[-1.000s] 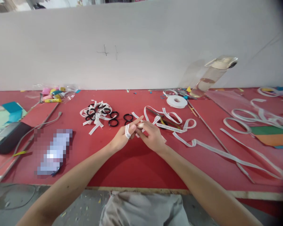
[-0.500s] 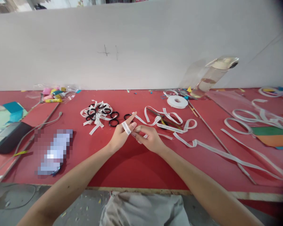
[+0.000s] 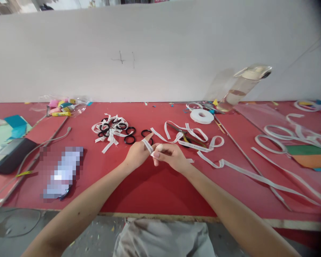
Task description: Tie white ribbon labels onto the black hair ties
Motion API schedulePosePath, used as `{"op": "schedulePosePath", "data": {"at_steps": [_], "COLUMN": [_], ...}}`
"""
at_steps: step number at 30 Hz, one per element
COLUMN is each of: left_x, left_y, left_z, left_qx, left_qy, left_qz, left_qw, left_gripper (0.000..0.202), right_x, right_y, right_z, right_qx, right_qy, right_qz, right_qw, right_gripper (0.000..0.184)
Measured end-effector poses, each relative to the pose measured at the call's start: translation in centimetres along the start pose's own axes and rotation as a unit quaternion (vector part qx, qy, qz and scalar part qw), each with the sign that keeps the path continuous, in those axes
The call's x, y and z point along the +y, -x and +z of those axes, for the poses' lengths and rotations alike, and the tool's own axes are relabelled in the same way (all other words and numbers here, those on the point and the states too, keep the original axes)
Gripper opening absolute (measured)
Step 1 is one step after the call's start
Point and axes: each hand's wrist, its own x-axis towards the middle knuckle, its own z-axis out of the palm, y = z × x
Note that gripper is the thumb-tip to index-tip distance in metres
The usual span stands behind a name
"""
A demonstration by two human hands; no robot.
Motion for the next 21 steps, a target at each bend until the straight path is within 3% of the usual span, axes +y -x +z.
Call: {"op": "schedulePosePath", "data": {"at_steps": [4, 7, 14, 21], "left_x": [0.4, 1.1, 0.9, 0.6], "left_y": [0.2, 0.4, 0.5, 0.5], "left_z": [-0.1, -0.1, 0.0, 0.3], "left_qx": [-0.045, -0.077, -0.095, -0.121], "left_qy": [-0.182, -0.253, -0.308, -0.323], "left_qz": [-0.003, 0.008, 0.052, 0.091], "left_qw": [0.982, 0.964, 0.945, 0.934], "left_gripper": [0.05, 0.037, 0.021, 0.04], "right_x": [-0.1, -0.3, -0.6, -0.8], "right_y": [-0.1, -0.1, -0.1, -0.2], "right_z": [-0.5, -0.8, -1.5, -1.8], "right_qx": [-0.009, 0.01, -0.037, -0.033], "right_qy": [-0.106, -0.103, -0.043, -0.003], "right_qz": [0.034, 0.049, 0.051, 0.05], "right_qw": [0.994, 0.993, 0.997, 0.998], "right_gripper": [0.036, 0.037, 0.028, 0.028]}}
